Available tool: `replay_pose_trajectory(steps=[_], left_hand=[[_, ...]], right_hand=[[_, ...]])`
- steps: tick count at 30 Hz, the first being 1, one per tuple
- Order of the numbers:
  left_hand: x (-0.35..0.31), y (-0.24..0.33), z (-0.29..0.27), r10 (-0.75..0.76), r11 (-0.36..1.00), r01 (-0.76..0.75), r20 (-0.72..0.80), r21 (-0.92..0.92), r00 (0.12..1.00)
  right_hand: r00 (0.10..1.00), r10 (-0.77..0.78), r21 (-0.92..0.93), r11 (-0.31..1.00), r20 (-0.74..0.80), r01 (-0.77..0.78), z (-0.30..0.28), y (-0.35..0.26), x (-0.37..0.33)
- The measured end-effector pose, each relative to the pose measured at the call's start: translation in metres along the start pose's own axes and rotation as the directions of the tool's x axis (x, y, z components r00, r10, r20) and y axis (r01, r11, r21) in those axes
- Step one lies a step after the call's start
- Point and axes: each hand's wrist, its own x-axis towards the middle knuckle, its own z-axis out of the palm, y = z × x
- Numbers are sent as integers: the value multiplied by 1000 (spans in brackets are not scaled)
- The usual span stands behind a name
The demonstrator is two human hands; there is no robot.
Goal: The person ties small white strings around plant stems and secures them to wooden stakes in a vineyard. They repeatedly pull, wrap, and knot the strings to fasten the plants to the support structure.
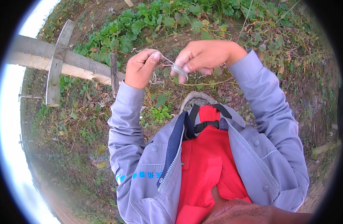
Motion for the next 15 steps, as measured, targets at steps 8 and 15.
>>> replay_pose_trajectory(steps=[8, 15], left_hand=[[3, 2, -12, -55, 989, 52, 17, 142, 998], [-2, 2, -6, -26, 991, 24, 11, 135, 1000]], right_hand=[[947, -136, -783, 602, -292, -156, -13, 10, 21], [675, -415, -397, 897, -610, 193, 2, -13, 31]])
